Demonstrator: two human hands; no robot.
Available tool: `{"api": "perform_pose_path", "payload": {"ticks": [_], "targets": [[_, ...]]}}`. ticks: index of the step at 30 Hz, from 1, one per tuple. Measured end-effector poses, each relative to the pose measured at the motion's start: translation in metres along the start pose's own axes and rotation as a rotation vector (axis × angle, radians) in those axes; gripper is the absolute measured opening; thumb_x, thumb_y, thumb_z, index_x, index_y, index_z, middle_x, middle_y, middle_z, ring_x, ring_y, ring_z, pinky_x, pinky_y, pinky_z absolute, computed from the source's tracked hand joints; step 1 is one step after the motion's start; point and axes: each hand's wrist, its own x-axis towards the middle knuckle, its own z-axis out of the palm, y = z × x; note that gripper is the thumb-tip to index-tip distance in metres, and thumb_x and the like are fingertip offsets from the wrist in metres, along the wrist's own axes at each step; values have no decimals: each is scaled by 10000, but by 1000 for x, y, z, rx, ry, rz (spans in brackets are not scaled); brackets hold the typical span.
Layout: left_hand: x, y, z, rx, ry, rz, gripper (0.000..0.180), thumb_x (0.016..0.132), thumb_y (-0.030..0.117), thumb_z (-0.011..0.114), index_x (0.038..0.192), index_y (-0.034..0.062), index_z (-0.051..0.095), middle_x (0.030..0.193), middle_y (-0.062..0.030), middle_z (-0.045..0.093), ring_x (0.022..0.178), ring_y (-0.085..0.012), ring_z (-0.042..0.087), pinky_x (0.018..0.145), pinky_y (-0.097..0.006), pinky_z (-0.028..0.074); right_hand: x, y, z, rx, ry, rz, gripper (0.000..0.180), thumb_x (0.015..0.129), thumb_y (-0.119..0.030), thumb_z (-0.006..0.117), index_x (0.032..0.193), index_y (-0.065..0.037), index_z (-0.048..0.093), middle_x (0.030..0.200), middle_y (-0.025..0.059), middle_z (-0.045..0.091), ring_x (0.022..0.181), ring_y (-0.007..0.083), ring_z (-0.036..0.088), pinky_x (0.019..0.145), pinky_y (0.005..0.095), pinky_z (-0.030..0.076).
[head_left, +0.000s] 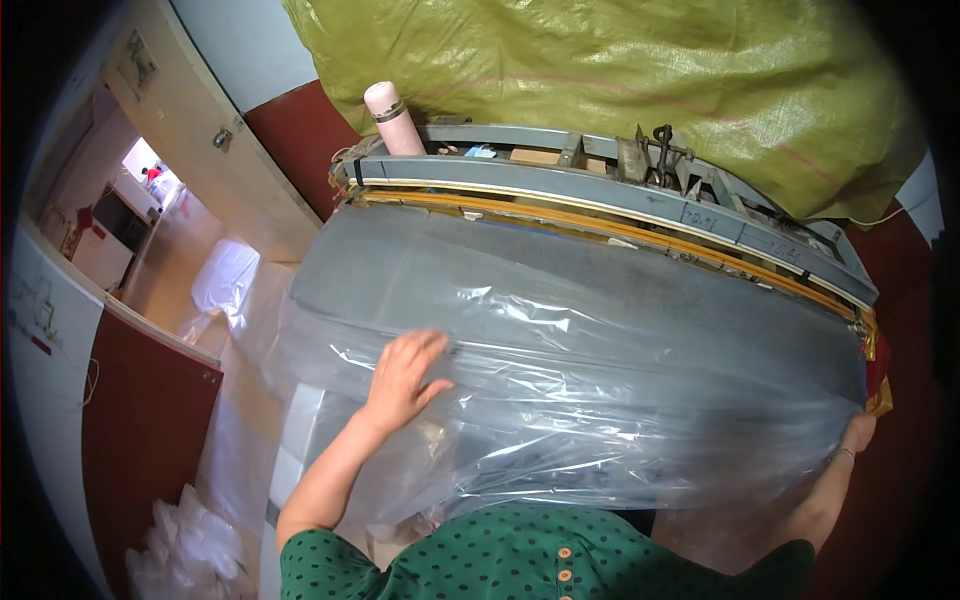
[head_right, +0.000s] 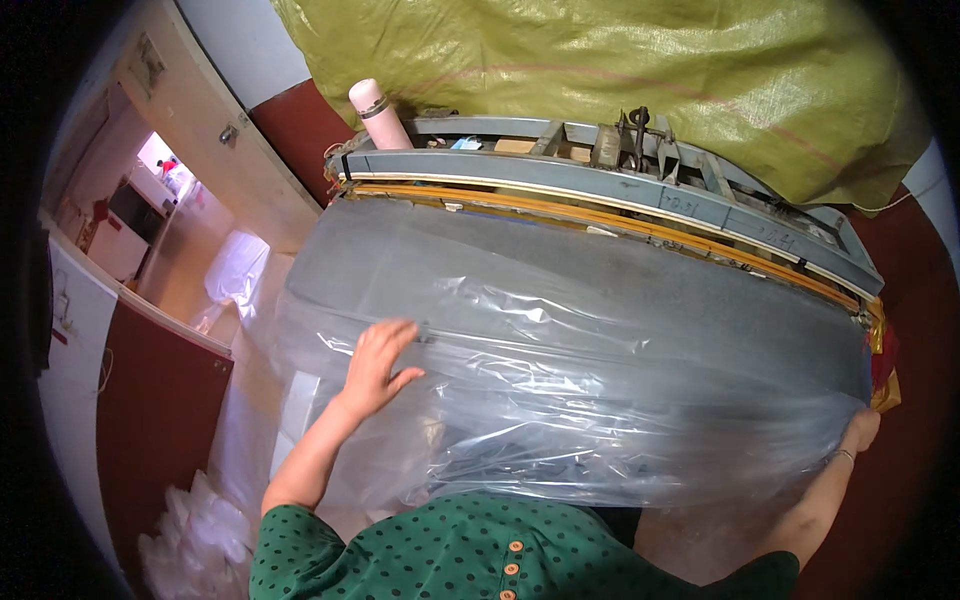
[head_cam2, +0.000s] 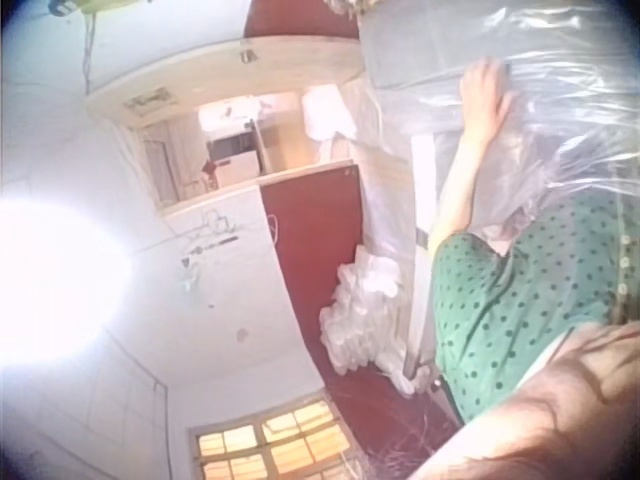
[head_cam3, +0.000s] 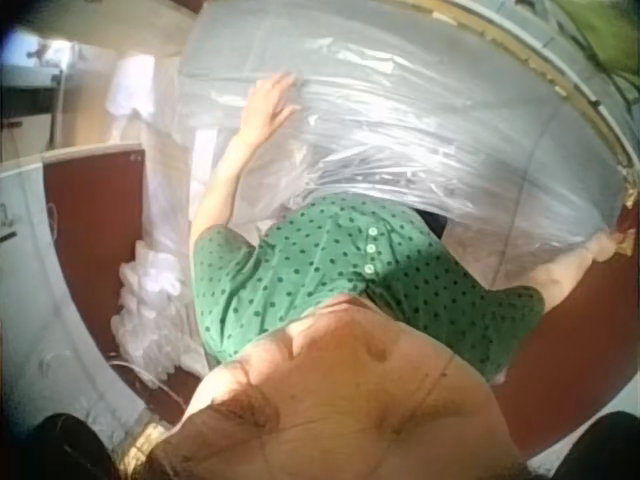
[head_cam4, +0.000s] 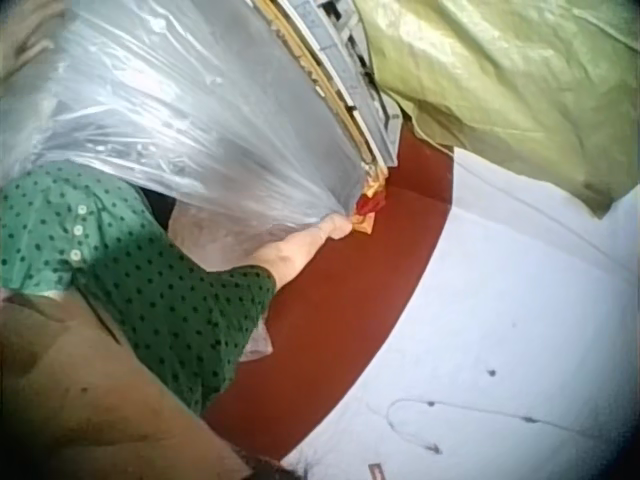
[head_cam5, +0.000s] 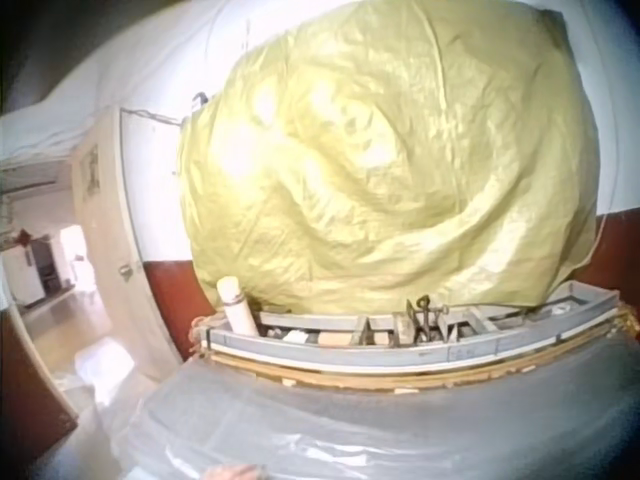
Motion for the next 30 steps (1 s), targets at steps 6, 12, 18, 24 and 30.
{"api": "perform_pose_path", "payload": {"ticks": [6, 12, 18, 24, 30], "targets": [[27, -8, -1, 6, -208, 284, 207, 724, 96, 649, 916, 49, 588, 1011, -57, 581, 985, -262, 520, 861, -424, 368, -31, -35, 13, -65, 87, -172, 311, 856, -299, 458, 975, -47, 596, 969, 185, 623, 909, 380, 594, 720, 485, 473], [27, 26, -7, -319, 74, 23, 86, 765, 30, 604, 847, 34, 580, 751, -79, 590, 699, -259, 577, 625, -349, 444, -29, -32, 13, -74, 109, -178, 301, 858, -289, 455, 989, -53, 587, 953, 187, 626, 896, 374, 598, 704, 486, 473], [14, 12, -35, -5, -599, 73, 87, 785, 121, 605, 849, 63, 590, 663, -112, 582, 632, -302, 577, 561, -366, 457, -39, -41, 1, -10, 82, -147, 304, 862, -292, 447, 996, -60, 591, 960, 181, 626, 903, 379, 593, 707, 482, 473], [10, -44, -39, 46, -29, -297, 236, 806, 225, 601, 966, 53, 602, 921, -129, 606, 903, -302, 564, 729, -375, 457, -26, -22, 16, -25, 93, -168, 321, 867, -326, 450, 949, -67, 620, 964, 183, 626, 906, 372, 596, 709, 478, 478], [20, -129, 12, 91, -212, -338, 510, 838, 292, 568, 1287, 93, 431, 1389, -136, 344, 1320, -359, 213, 1037, -404, 263, -24, -29, 10, -36, 79, -157, 355, 856, -358, 467, 923, -50, 631, 951, 174, 636, 885, 383, 607, 707, 485, 487]]}}
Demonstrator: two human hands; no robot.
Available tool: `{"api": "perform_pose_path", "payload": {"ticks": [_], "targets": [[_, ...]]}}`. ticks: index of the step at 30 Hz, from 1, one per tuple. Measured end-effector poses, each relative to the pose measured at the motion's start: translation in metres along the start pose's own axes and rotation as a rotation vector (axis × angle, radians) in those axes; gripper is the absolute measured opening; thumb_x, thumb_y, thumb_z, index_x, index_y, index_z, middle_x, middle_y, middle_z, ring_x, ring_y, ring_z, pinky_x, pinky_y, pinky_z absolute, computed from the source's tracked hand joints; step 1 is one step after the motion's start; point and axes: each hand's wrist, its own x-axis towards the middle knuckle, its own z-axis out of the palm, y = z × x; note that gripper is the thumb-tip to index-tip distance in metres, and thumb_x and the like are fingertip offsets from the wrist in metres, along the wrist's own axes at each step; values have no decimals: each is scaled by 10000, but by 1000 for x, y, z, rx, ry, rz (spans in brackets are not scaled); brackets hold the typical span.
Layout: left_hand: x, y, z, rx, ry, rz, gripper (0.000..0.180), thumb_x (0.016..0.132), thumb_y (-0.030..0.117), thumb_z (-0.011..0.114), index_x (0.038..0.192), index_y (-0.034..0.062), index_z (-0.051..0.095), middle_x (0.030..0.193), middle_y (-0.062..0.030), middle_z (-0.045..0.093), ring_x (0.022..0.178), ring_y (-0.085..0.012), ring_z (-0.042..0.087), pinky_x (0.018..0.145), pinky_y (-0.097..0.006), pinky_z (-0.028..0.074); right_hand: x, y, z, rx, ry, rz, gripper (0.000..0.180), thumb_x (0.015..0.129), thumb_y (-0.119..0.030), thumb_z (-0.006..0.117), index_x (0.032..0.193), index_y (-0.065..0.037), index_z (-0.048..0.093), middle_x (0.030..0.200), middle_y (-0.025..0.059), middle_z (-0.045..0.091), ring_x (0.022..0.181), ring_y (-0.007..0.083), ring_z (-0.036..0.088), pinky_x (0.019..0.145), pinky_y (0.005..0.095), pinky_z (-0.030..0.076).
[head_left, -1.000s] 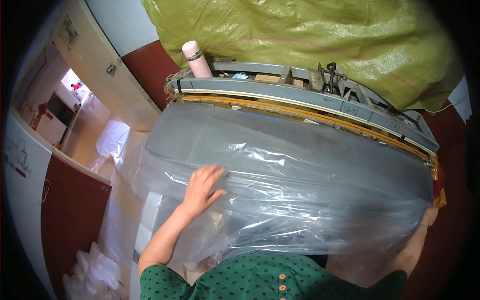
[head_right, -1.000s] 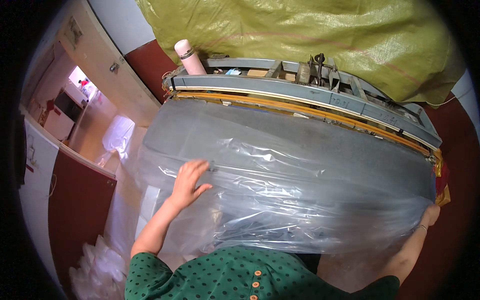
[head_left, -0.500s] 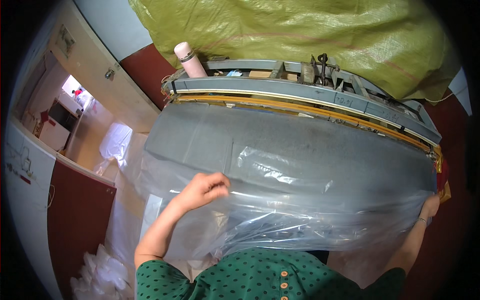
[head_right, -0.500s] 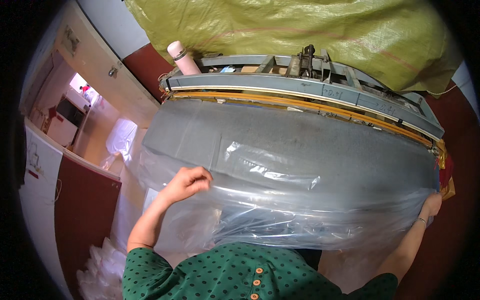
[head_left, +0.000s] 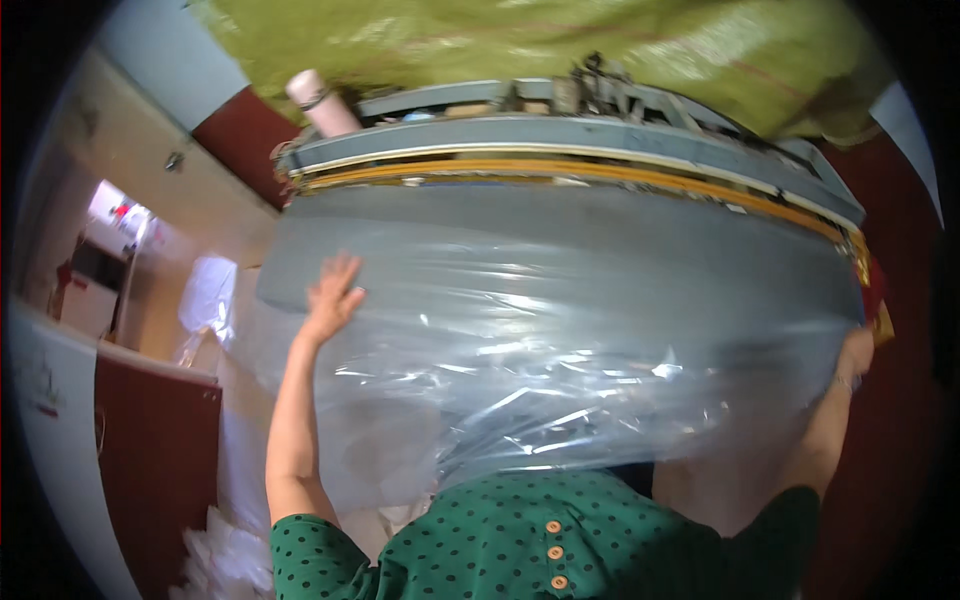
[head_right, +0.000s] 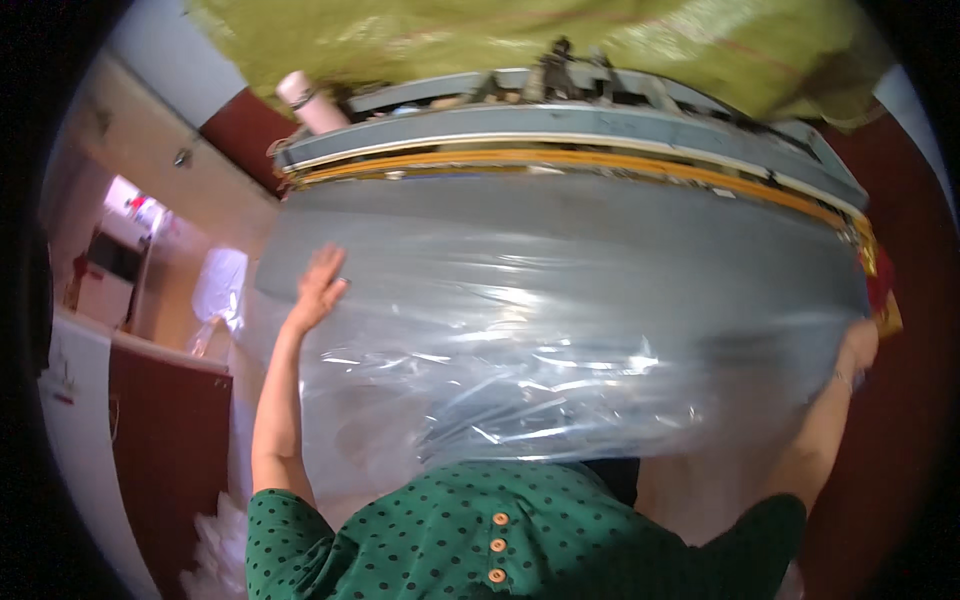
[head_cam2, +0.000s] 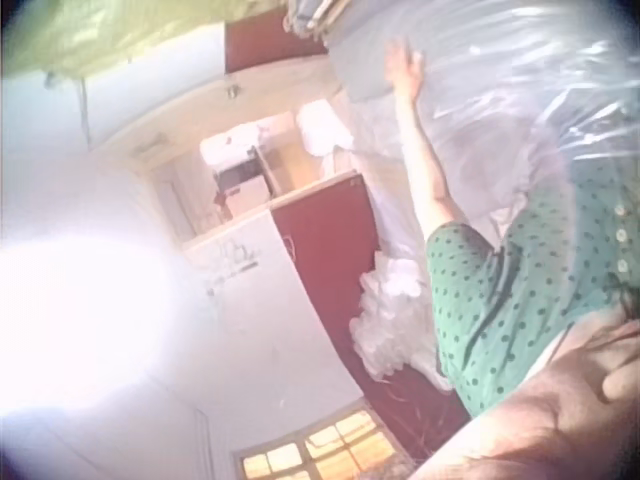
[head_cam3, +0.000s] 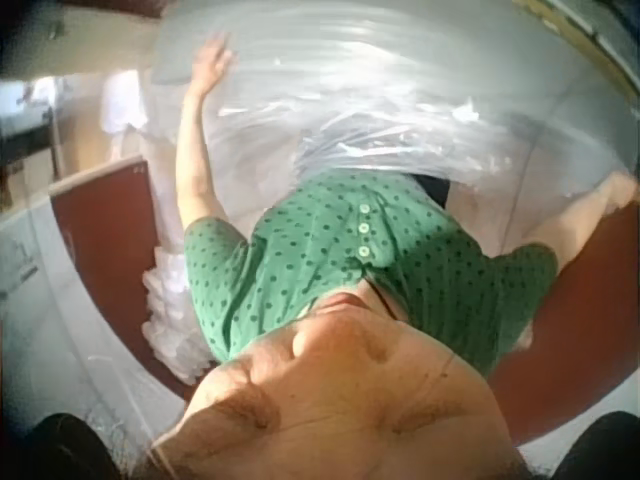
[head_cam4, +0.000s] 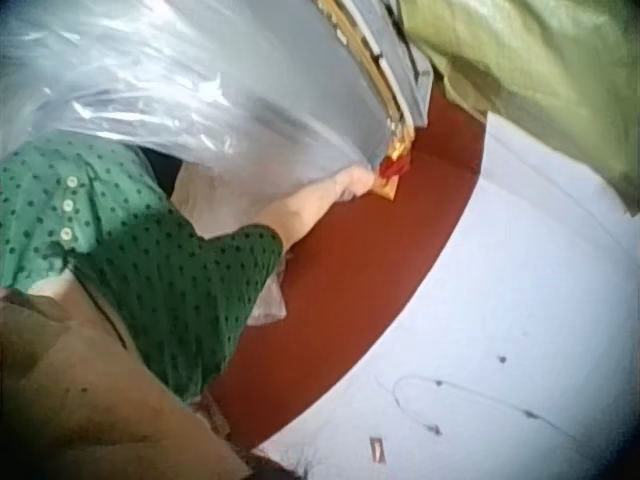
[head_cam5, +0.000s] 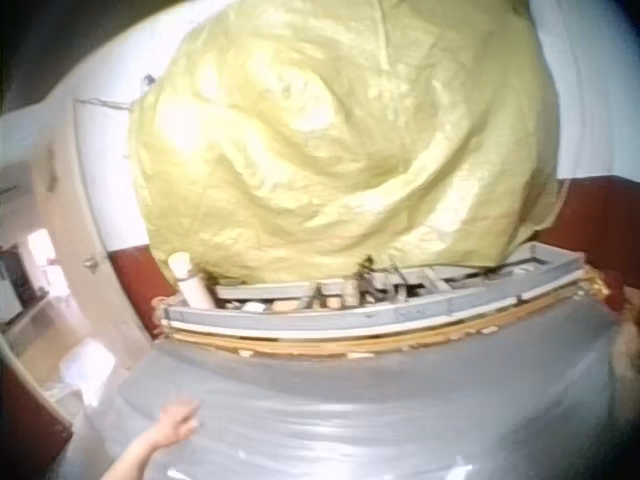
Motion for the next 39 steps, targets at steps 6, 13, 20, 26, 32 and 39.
{"api": "perform_pose_path", "payload": {"ticks": [6, 13, 20, 26, 32, 39], "targets": [[38, 23, 21, -165, 446, 39, 321, 857, 198, 554, 1150, 67, 548, 1200, -129, 531, 1141, -299, 465, 926, -351, 378, -26, -35, -30, -11, 13, 51, 302, 853, -282, 479, 962, -52, 642, 995, 169, 633, 941, 347, 608, 769, 451, 496], [-55, 288, 27, -529, -261, 807, 201, 780, 101, 626, 969, 39, 599, 1022, -126, 596, 843, -282, 603, 738, -363, 506, -27, -33, -37, 10, -9, 89, 312, 847, -300, 509, 982, -41, 620, 999, 176, 630, 936, 334, 611, 773, 421, 493], [-74, 321, 83, -356, -267, 787, 565, 752, 151, 662, 1250, 32, 422, 1241, -155, 467, 857, -328, 587, 762, -378, 497, -23, -27, -29, 0, -11, 73, 315, 855, -303, 504, 1032, -55, 584, 967, 171, 638, 902, 330, 621, 742, 427, 492], [-79, 303, 80, -711, -756, 285, 519, 781, 183, 636, 1230, 15, 435, 1145, -167, 520, 843, -288, 590, 651, -376, 494, -24, -24, -30, -20, 16, 53, 323, 856, -302, 497, 1063, -64, 567, 964, 166, 639, 900, 322, 622, 741, 424, 492], [-77, 257, 87, -154, 0, 598, 448, 758, 220, 670, 1118, 16, 497, 1028, -160, 568, 845, -334, 574, 667, -405, 479, -15, -18, -13, -28, 68, 14, 322, 859, -309, 485, 1059, -72, 576, 948, 157, 645, 882, 338, 626, 745, 443, 495], [-107, 162, 56, -74, -588, 194, 357, 766, 229, 606, 1092, 109, 524, 904, -147, 629, 850, -339, 595, 704, -440, 469, -7, -5, 2, 31, 51, -10, 320, 877, -340, 454, 1081, -132, 587, 973, 137, 639, 910, 350, 611, 752, 474, 483]]}}
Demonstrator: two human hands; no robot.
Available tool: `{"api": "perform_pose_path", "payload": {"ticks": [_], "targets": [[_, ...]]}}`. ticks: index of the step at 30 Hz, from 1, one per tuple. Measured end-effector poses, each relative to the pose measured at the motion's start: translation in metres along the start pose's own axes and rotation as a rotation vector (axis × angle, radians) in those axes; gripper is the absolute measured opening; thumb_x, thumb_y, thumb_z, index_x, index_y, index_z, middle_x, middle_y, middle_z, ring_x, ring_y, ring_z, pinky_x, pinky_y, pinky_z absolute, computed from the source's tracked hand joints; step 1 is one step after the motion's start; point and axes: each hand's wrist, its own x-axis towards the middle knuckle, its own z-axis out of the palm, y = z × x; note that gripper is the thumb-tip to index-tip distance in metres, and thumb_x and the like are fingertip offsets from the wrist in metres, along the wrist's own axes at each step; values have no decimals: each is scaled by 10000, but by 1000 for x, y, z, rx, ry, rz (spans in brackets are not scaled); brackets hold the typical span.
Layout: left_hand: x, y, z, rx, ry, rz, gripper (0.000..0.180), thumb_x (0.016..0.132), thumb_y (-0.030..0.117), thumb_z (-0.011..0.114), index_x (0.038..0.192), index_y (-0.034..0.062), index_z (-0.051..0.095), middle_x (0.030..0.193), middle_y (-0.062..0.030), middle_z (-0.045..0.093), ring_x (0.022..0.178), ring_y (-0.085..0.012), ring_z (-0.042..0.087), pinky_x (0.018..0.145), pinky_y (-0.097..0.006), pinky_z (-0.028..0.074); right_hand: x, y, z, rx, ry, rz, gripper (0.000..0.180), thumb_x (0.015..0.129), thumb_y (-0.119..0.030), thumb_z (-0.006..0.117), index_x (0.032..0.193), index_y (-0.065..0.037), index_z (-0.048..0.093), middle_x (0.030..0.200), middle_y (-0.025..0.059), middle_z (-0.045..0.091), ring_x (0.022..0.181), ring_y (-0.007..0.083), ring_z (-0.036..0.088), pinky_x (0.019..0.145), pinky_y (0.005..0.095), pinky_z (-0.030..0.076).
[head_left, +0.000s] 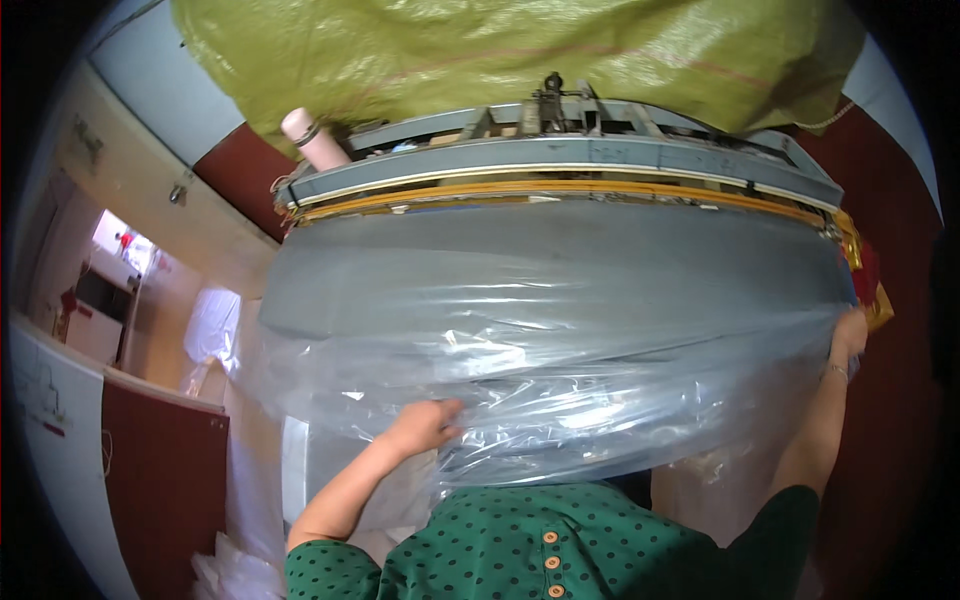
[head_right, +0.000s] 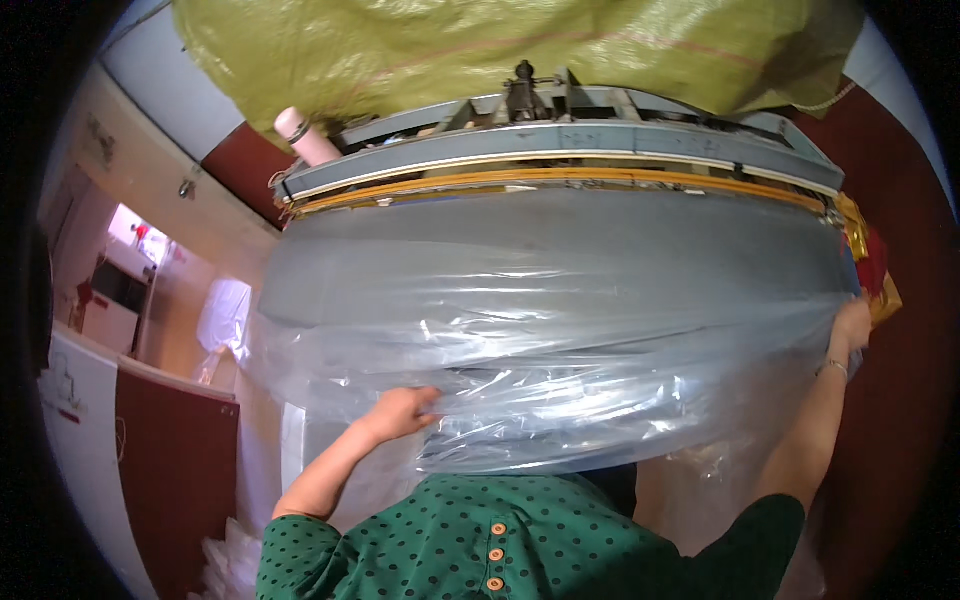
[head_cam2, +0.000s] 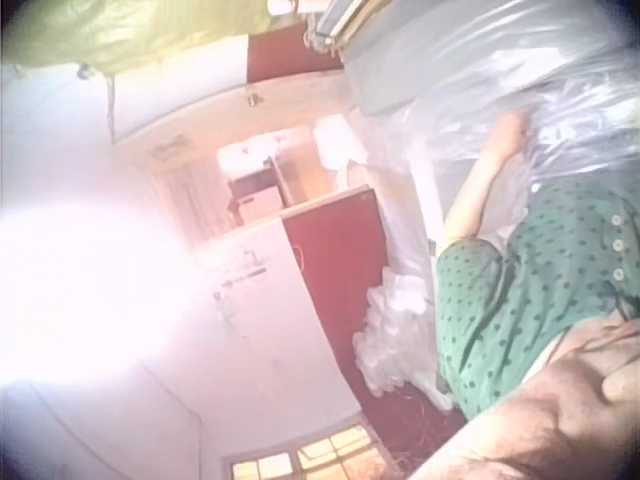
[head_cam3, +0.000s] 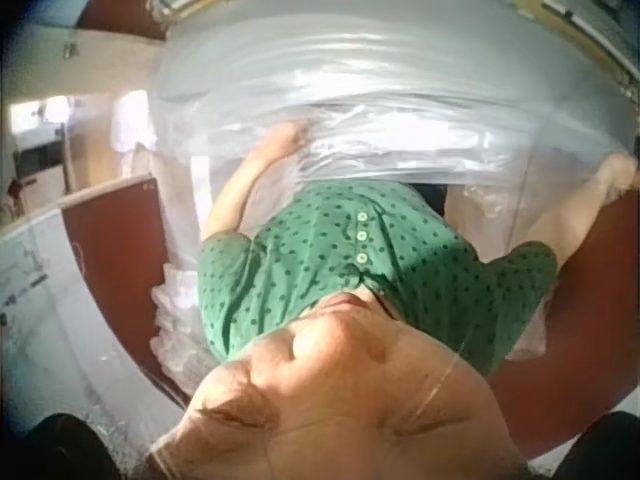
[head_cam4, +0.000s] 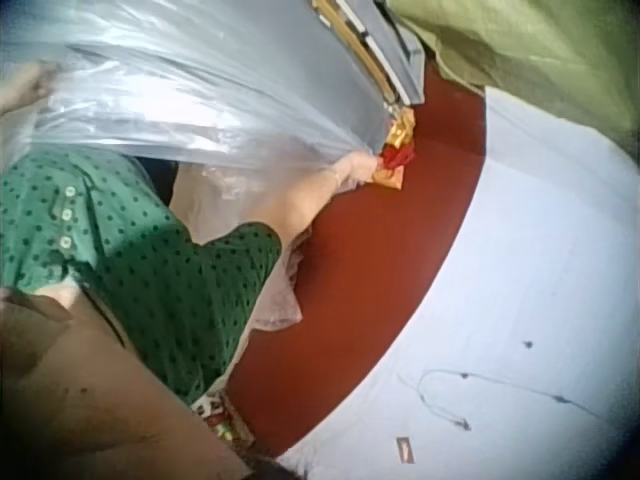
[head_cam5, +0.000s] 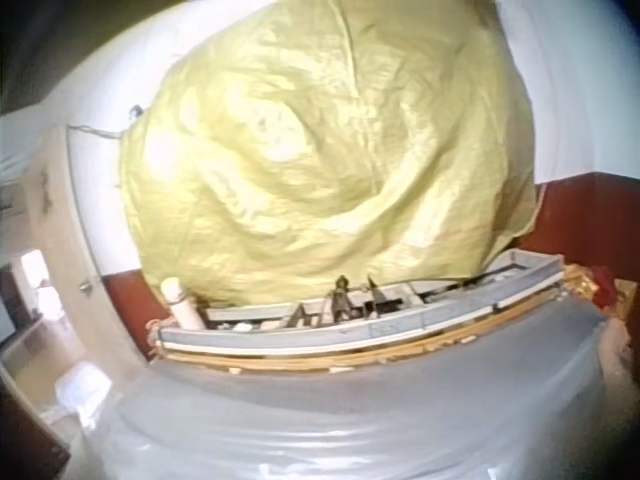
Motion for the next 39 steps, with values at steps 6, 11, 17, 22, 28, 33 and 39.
{"api": "perform_pose_path", "payload": {"ticks": [6, 11, 17, 22, 28, 33, 39], "targets": [[-118, -129, -104, 494, 174, -528, 249, 680, 90, 571, 909, 107, 668, 823, -160, 644, 774, -324, 619, 684, -408, 491, 8, 6, 3, -40, -91, 32, 309, 879, -329, 438, 1020, -111, 605, 1002, 150, 625, 931, 356, 594, 747, 450, 480], [-165, -160, -243, 397, 1302, -374, 99, 735, 23, 548, 831, 8, 568, 834, -139, 600, 770, -266, 583, 713, -357, 458, -6, -13, -10, 20, -31, -34, 331, 872, -345, 427, 1028, -102, 588, 989, 162, 624, 920, 365, 593, 739, 464, 476], [-38, -117, -174, 275, 1390, -117, 289, 773, 79, 619, 1052, 55, 548, 1034, -101, 567, 926, -255, 544, 801, -337, 429, -3, 0, -17, -31, -54, 20, 348, 885, -363, 412, 1070, -111, 566, 1033, 160, 611, 956, 362, 581, 756, 481, 465], [27, -176, -100, 129, 729, -141, 498, 804, 171, 617, 1257, 41, 457, 1375, -149, 354, 1308, -325, 260, 1051, -419, 227, 9, 1, 0, -33, -115, 9, 337, 896, -338, 395, 1103, -118, 544, 1061, 152, 601, 964, 368, 573, 760, 474, 462], [49, -155, -109, 42, 659, 62, 494, 862, 265, 544, 1285, 39, 425, 1375, -137, 367, 1293, -323, 298, 1017, -478, 271, 3, 0, -5, -20, -91, 22, 338, 898, -342, 395, 1104, -120, 543, 1059, 148, 600, 954, 366, 573, 752, 477, 456], [77, -138, -113, 88, 689, 38, 484, 879, 300, 517, 1285, 52, 432, 1362, -123, 387, 1299, -314, 289, 1035, -435, 259, 16, 12, 3, -42, -99, 26, 356, 896, -363, 396, 1080, -108, 563, 1037, 160, 603, 958, 370, 564, 754, 467, 452], [99, -157, -121, 59, 767, 72, 436, 861, 307, 544, 1219, 62, 510, 1325, -108, 439, 1267, -309, 345, 1012, -465, 279, 29, 40, 27, 314, -74, 6, 383, 871, -371, 488, 1083, -63, 572, 1004, 153, 622, 925, 310, 585, 786, 397, 453]]}}
